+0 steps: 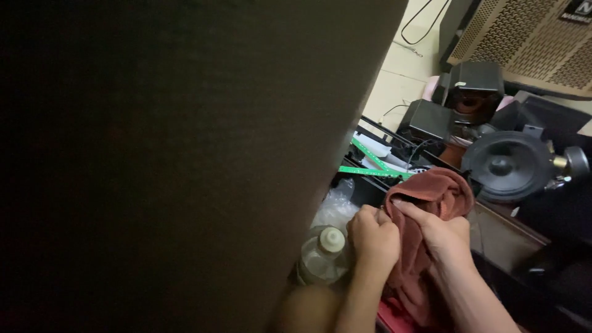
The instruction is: Cleaning a small electronic component using a toothbrush and a cloth while sitting on the floor.
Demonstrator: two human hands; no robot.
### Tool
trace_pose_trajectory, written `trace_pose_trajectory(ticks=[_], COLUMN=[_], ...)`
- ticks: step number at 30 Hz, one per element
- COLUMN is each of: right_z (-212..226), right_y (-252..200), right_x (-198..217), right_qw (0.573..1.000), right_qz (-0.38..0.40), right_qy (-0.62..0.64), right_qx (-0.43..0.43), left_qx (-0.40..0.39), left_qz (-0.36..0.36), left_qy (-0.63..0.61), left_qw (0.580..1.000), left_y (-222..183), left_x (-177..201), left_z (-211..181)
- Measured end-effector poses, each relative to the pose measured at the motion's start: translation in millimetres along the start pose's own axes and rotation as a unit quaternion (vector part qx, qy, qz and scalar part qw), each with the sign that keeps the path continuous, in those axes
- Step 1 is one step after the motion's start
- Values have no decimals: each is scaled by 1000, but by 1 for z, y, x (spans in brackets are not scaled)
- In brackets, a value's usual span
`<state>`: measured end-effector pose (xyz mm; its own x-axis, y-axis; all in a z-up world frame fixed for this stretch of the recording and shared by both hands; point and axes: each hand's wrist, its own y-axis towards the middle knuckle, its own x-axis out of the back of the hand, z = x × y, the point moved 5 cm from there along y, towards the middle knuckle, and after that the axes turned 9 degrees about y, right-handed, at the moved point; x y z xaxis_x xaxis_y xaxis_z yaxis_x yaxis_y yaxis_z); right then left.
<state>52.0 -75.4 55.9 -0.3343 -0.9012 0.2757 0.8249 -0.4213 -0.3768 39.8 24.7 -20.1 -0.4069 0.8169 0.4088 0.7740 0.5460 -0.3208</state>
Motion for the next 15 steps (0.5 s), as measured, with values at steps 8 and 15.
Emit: trace_pose_trajectory(ticks=[8,15], right_z=[1,11], right_y=[6,9], right_x=[1,-18], right_qw=[998,989], right_qz=[33,85], right_qy=[-30,106], right_qx=[32,60], left_qx=[-35,-65], left_qz=[-21,-21], left_qy=[-23,-8], left_qw=[999,998], left_y=[-1,6], left_x=[5,29], left_z=[-8,-23])
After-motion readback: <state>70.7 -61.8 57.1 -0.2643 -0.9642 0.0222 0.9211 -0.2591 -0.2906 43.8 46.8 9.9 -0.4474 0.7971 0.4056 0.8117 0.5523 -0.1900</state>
